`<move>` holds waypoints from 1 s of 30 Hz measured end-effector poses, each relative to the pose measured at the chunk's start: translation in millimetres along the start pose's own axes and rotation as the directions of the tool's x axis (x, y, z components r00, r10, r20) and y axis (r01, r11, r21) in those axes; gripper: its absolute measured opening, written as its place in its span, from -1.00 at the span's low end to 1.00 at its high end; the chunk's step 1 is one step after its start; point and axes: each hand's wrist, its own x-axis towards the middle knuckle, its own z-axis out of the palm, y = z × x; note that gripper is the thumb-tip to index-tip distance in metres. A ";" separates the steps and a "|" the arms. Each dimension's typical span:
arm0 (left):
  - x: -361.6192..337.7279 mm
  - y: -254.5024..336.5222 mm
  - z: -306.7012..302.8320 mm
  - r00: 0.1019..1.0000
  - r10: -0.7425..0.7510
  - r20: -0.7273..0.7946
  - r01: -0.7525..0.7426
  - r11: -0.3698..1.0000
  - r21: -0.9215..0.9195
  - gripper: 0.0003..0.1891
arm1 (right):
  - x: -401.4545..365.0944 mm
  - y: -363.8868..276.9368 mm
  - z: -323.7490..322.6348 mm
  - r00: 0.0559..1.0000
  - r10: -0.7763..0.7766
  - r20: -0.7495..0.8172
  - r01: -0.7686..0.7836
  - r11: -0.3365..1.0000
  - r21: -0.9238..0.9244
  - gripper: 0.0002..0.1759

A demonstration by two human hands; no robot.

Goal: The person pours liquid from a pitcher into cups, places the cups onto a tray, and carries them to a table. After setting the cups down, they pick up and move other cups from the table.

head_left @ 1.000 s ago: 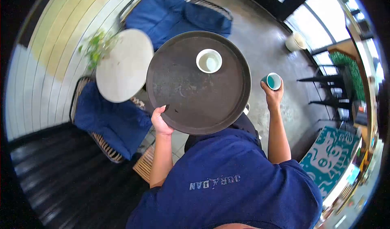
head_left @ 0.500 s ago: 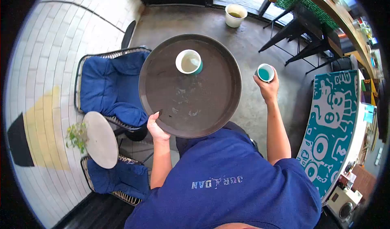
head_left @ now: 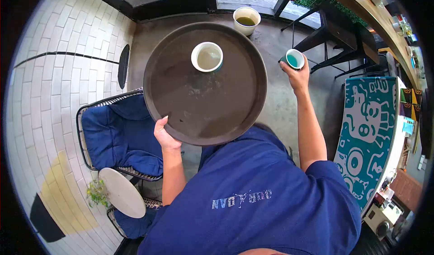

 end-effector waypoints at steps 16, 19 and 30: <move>12.6 -30.1 -14.3 0.975 0.217 0.044 -0.211 0.971 -0.109 -0.57 | 118.7 62.4 69.1 0.983 -0.096 0.158 0.083 0.992 0.091 -0.28; 0.3 -58.9 -48.7 0.959 0.280 0.031 -0.273 0.952 -0.140 -0.58 | 123.0 78.4 69.3 0.983 0.021 0.183 -0.032 0.998 0.061 -0.41; 8.5 -79.4 21.6 0.945 0.286 -0.157 -0.316 0.923 -0.218 -0.57 | 245.9 95.0 93.2 0.609 0.632 0.479 -0.650 0.744 -0.154 -0.46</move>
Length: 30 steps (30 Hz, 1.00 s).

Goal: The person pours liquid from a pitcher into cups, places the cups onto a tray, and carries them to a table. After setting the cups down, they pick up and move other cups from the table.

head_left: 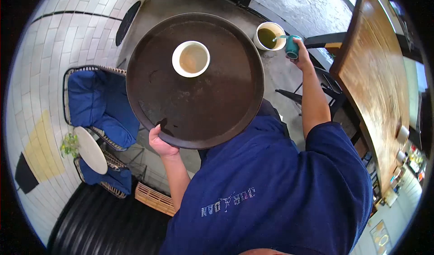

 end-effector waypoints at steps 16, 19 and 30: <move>-4.0 -23.7 25.8 0.950 0.151 -0.274 -0.150 0.988 0.026 -0.58 | 66.0 -2.2 -16.5 0.997 0.028 0.072 -0.061 0.849 0.524 -0.39; 1.2 -25.2 28.7 0.944 0.178 -0.278 -0.170 0.984 0.052 -0.59 | 45.6 10.5 5.0 0.926 -0.226 -0.302 0.324 0.886 0.331 -0.34; -5.4 -2.1 48.1 0.972 0.187 -0.145 -0.196 0.979 -0.054 -0.60 | -142.4 -35.1 115.0 0.569 -0.819 0.068 0.783 0.566 0.259 -0.21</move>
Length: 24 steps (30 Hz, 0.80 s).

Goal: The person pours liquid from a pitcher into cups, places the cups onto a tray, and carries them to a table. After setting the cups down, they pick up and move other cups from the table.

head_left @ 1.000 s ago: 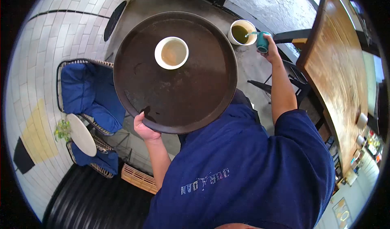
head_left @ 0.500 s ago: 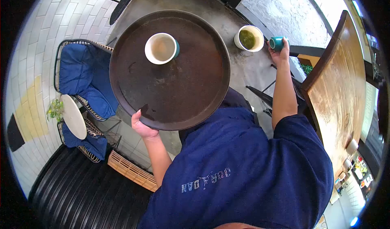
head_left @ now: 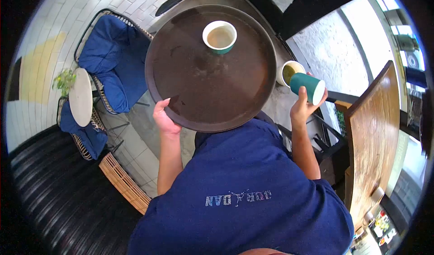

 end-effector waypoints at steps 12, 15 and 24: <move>11.7 -9.2 22.0 0.999 -0.047 -0.024 0.046 0.998 -0.050 -0.61 | -24.0 -64.3 145.2 0.612 -0.057 0.789 0.179 0.982 -0.068 -0.25; 12.1 -6.7 21.1 0.998 -0.065 -0.012 0.064 0.995 -0.079 -0.61 | -27.3 -58.2 162.9 0.524 0.014 0.851 0.205 0.968 -0.142 -0.22; 13.0 -0.8 4.9 0.989 -0.104 0.109 0.120 0.982 -0.149 -0.58 | -33.4 -37.1 180.9 0.461 -0.015 0.887 0.188 0.979 -0.081 -0.21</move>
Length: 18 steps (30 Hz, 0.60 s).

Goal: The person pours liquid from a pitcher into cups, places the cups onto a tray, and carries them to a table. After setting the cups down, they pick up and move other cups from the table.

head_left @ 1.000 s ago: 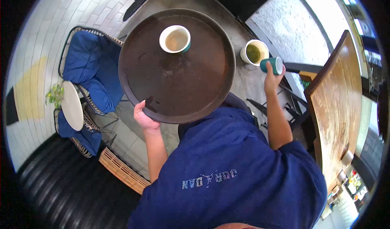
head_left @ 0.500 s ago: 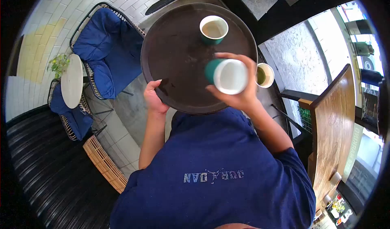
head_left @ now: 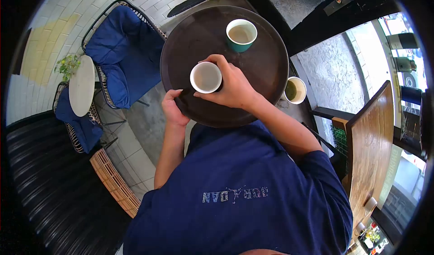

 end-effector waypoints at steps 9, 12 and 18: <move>-1.9 4.3 1.8 1.000 0.022 -0.017 -0.022 1.000 0.000 -0.56 | 5.4 -0.9 5.2 0.998 0.011 0.064 -0.009 1.000 -0.025 -0.08; -0.8 8.2 -1.5 0.994 0.063 -0.089 -0.060 0.997 0.040 -0.57 | -0.6 -6.5 4.4 0.999 -0.016 -0.033 0.015 0.999 -0.034 -0.02; -8.2 31.4 -9.9 0.992 0.111 -0.059 -0.105 0.990 0.090 -0.60 | -13.2 20.9 -57.3 0.842 -0.135 -0.522 0.002 0.969 -0.248 -0.65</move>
